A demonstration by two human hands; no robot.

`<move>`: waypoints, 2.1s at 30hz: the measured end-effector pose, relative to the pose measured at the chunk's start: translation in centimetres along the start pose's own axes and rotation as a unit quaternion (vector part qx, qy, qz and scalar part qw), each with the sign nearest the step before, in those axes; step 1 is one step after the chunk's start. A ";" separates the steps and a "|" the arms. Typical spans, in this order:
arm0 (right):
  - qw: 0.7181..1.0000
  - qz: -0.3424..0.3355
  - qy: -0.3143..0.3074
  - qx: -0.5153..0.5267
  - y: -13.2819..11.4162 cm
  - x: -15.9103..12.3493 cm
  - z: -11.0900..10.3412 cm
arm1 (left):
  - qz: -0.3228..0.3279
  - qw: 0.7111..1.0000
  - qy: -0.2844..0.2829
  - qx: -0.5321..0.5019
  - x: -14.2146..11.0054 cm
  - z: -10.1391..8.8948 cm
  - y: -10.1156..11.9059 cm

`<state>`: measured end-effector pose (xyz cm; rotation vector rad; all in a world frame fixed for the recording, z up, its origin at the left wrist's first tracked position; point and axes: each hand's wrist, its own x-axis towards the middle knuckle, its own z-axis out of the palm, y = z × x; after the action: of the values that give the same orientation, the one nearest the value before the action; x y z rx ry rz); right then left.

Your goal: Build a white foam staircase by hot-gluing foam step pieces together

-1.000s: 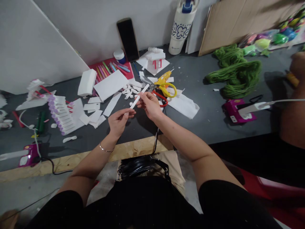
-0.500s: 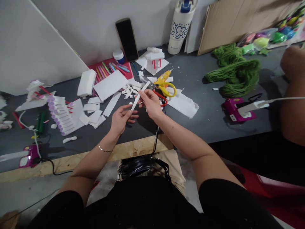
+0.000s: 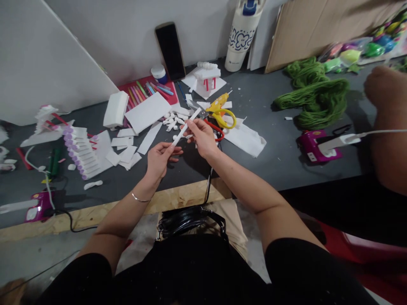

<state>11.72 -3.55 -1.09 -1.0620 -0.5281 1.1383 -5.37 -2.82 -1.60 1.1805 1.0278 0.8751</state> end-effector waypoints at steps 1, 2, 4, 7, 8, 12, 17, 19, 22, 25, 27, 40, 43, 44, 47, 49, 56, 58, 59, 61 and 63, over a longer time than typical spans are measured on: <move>1.000 0.004 -0.005 0.002 0.0 0.0 0.0 | 0.002 1.000 0.002 0.003 0.0 0.0 -0.1; 1.000 0.007 -0.011 0.004 0.0 0.0 0.0 | 0.003 1.000 0.008 0.003 0.0 0.0 -0.1; 0.999 0.012 -0.029 0.006 -0.1 -0.2 0.1 | 0.001 1.000 0.020 -0.005 0.1 0.0 -0.2; 0.997 0.023 -0.067 -0.008 -0.1 -0.6 0.3 | 0.000 0.999 0.032 -0.019 0.1 0.1 0.0; 0.996 0.026 -0.081 -0.016 0.0 -0.8 0.4 | 0.000 0.999 0.035 -0.020 0.1 0.1 0.0; 0.993 0.026 -0.101 -0.047 0.4 -1.1 0.6 | 0.002 0.999 0.038 -0.009 0.0 0.2 0.1; 0.993 0.023 -0.083 -0.086 0.4 -0.8 0.5 | -0.018 1.000 0.016 -0.009 -0.1 0.3 0.3; 0.993 0.032 -0.082 -0.082 0.1 -0.8 0.5 | -0.026 1.000 0.008 -0.008 -0.2 0.4 0.4; 0.992 0.054 -0.092 -0.071 -0.2 -1.1 0.7 | -0.023 1.000 0.016 -0.013 -0.3 0.5 0.6; 0.988 0.071 -0.116 -0.068 -0.1 -1.4 1.0 | -0.011 0.999 0.030 -0.023 -0.3 0.6 0.5; 0.987 0.071 -0.127 -0.074 0.0 -1.5 1.0 | -0.006 0.999 0.024 -0.024 -0.3 0.6 0.4; 0.976 0.114 -0.161 -0.093 -1.1 -0.8 0.2 | 0.330 0.927 -0.027 0.178 0.4 -1.3 -0.1; 0.975 0.107 -0.167 -0.101 -0.9 -0.9 0.3 | 0.370 0.907 -0.043 0.198 0.3 -1.4 0.0; 0.975 0.103 -0.167 -0.103 -0.8 -1.0 0.3 | 0.371 0.906 -0.045 0.198 0.3 -1.4 0.0; 0.977 0.087 -0.159 -0.110 -0.6 -1.0 0.4 | 0.345 0.914 -0.056 0.206 0.4 -1.5 0.2; 0.978 0.068 -0.155 -0.119 -0.5 -1.0 0.3 | 0.311 0.924 -0.072 0.212 0.5 -1.7 0.2; 0.958 -0.023 -0.168 -0.229 -0.2 -0.9 0.1 | 0.204 0.946 -0.071 0.242 0.6 -1.9 0.1; 0.956 -0.027 -0.169 -0.236 -0.2 -0.8 0.1 | 0.199 0.948 -0.066 0.242 0.6 -1.8 0.2; 0.957 -0.025 -0.169 -0.236 -0.2 -0.8 0.1 | 0.199 0.948 -0.066 0.240 0.6 -1.8 0.3; 0.958 -0.021 -0.165 -0.235 -0.2 -0.8 0.1 | 0.204 0.946 -0.067 0.241 0.5 -1.7 0.4; 0.958 -0.016 -0.164 -0.233 -0.2 -0.9 0.1 | 0.214 0.944 -0.062 0.244 0.5 -1.7 0.4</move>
<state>11.39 -4.32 -0.69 -1.2636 -1.1136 1.1984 -6.82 -1.75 -1.37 1.9072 0.9234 0.8877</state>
